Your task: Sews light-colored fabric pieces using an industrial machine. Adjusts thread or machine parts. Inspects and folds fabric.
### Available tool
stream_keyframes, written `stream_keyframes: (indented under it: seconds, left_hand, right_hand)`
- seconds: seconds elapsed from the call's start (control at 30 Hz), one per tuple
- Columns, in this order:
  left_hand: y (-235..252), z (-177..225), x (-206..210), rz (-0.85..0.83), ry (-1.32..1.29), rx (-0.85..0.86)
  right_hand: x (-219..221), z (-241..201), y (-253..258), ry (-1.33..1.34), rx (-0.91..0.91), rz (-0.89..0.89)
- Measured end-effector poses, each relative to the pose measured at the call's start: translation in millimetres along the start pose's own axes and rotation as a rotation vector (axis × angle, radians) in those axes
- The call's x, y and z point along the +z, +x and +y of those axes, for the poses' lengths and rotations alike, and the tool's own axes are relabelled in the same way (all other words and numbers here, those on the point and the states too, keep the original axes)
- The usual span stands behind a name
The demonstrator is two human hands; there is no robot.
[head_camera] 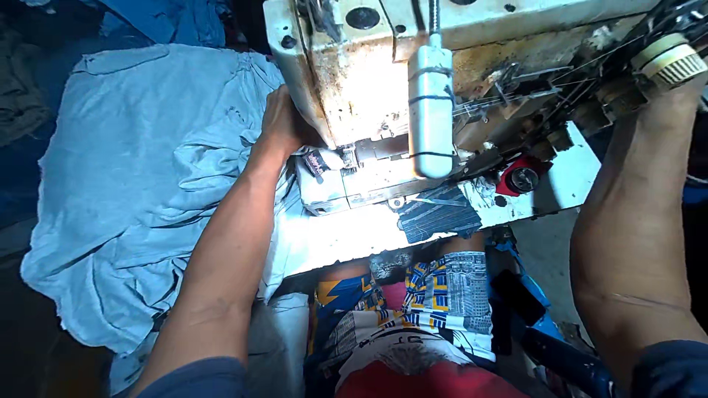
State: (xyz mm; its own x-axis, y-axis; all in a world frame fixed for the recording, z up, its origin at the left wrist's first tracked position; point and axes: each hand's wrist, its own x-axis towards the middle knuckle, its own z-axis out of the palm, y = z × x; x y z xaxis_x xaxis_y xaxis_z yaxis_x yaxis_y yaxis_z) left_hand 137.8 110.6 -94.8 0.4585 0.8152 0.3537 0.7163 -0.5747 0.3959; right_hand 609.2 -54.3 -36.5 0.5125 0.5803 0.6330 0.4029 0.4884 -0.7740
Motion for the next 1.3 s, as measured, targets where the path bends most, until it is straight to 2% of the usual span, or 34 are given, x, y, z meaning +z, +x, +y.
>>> stream_keyframes:
  seconds: [0.13,0.2,0.37,0.43,0.57,0.7,0.8,0.87,0.93,1.0,1.17,1.3]
  left_hand:
    - [23.7,-2.4,-2.8,0.015,0.090,0.023]
    - [27.4,4.2,-6.9,0.025,0.094,-0.065]
    - [2.6,22.6,-16.0,0.204,0.083,-0.204]
    - [-7.9,9.2,-27.0,0.243,0.089,-0.248]
    - [-66.1,-16.5,-58.4,0.238,0.075,-0.283]
    - [-154.9,-7.5,-72.9,0.207,-0.067,-0.226]
    - [-193.1,8.7,-61.1,0.254,-0.255,-0.189]
    - [-206.6,24.5,-47.9,0.302,-0.342,-0.166]
    - [-215.1,40.5,-35.4,0.361,-0.389,-0.119]
    - [-220.2,52.2,-25.8,0.422,-0.397,-0.066]
    - [-227.3,69.3,-18.4,0.516,-0.351,-0.041]
    - [-228.4,70.7,-18.3,0.512,-0.333,-0.039]
  right_hand:
    - [1.2,4.6,-0.4,0.036,-0.056,-0.018]
    - [0.9,5.9,4.8,-0.002,-0.074,-0.031]
    - [0.8,0.1,5.9,-0.083,-0.005,0.004]
    - [-8.9,-11.9,-3.0,-0.218,0.017,0.079]
    - [-49.3,-53.7,-66.6,-0.222,0.033,0.029]
    - [-49.5,-82.1,-171.6,-0.204,0.010,-0.026]
    - [-16.2,-79.6,-234.7,-0.174,0.116,-0.212]
    - [19.8,-75.4,-256.5,-0.191,0.133,-0.395]
    - [56.7,-68.7,-263.6,-0.206,0.093,-0.610]
    - [95.1,-62.9,-260.4,-0.230,-0.024,-0.722]
    - [174.3,-52.1,-234.2,-0.516,-0.412,-0.683]
    - [214.1,-50.0,-218.1,-0.637,-0.509,-0.716]
